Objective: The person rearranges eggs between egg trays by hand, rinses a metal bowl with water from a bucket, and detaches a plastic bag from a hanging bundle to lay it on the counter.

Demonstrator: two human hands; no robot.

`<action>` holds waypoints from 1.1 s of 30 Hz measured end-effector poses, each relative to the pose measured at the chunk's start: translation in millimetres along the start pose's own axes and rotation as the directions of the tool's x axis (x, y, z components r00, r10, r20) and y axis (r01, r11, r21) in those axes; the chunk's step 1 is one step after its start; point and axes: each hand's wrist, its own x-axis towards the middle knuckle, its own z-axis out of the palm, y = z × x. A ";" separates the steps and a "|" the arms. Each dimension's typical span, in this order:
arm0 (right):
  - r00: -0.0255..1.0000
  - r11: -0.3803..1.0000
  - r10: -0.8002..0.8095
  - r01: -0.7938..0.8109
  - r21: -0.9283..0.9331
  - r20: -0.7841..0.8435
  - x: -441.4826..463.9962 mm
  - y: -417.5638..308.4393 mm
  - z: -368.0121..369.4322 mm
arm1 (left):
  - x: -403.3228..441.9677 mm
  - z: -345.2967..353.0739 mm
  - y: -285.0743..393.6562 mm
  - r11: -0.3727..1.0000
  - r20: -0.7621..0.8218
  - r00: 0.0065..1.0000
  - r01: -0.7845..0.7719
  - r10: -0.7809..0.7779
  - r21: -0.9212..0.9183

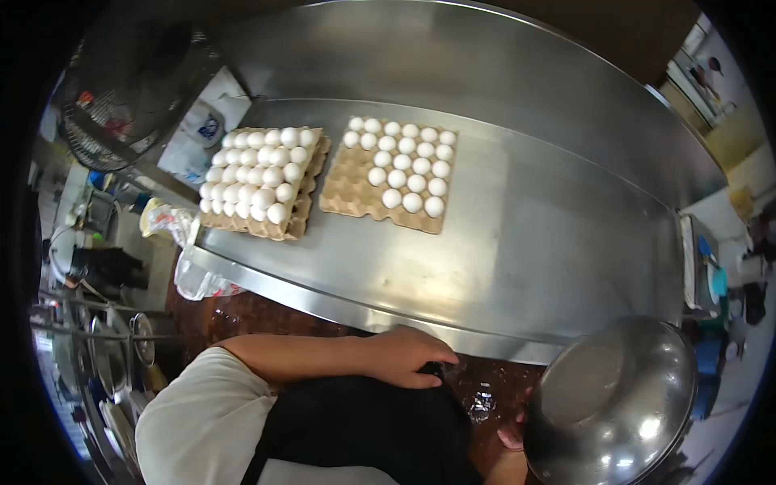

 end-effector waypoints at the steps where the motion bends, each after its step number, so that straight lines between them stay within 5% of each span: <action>1: 0.999 1.000 0.031 -0.030 -0.004 0.015 6.7 -9.8 0.1 | 4.1 -1.4 7.7 1.000 -0.025 1.000 -0.001 0.001 -0.013; 6: 0.956 0.953 0.295 -0.294 -0.069 0.004 41.5 -55.8 8.4 | 15.3 -1.0 10.0 0.996 -0.124 0.988 0.090 -0.089 0.007; 8: 0.849 0.904 0.424 -0.416 0.096 -0.317 59.5 -77.6 21.2 | 13.6 -0.7 12.5 0.991 -0.148 0.980 0.133 -0.132 0.001; 9: 0.576 0.840 0.510 -0.492 0.227 -0.639 81.6 -111.7 49.0 | 12.4 -0.5 13.6 0.989 -0.158 0.976 0.149 -0.147 0.006; 11: 0.518 0.839 0.510 -0.477 0.262 -0.687 76.7 -124.6 58.2 | 9.3 0.4 15.4 0.985 -0.167 0.972 0.170 -0.165 0.017; 15: 0.684 0.934 0.041 -0.285 -0.215 -0.728 88.2 -74.2 51.3 | -1.2 -1.2 14.4 0.981 -0.238 0.955 0.190 -0.176 0.041; 22: 0.599 0.740 -0.338 -0.308 -0.598 -0.726 107.7 -54.1 63.0 | -12.0 -11.6 8.4 0.978 -0.325 0.934 0.189 -0.152 0.088; 25: 0.455 0.586 -0.470 -0.481 -0.653 -0.756 111.3 -69.1 59.3 | -17.3 -13.8 8.1 0.976 -0.328 0.933 0.193 -0.151 0.099; 28: 0.515 0.779 -0.332 -0.323 -0.538 -0.790 110.0 -59.3 70.0 | -20.5 -13.0 7.1 0.980 -0.328 0.936 0.167 -0.125 0.104; 30: 0.896 0.924 0.031 -0.195 -0.329 -0.444 89.5 -64.2 49.6 | -28.1 -12.4 8.0 0.975 -0.351 0.925 0.193 -0.144 0.108; 33: 0.997 0.985 0.034 -0.022 -0.170 0.068 80.3 -50.0 64.1 | -31.7 -7.1 -0.4 0.977 -0.354 0.928 0.168 -0.112 0.132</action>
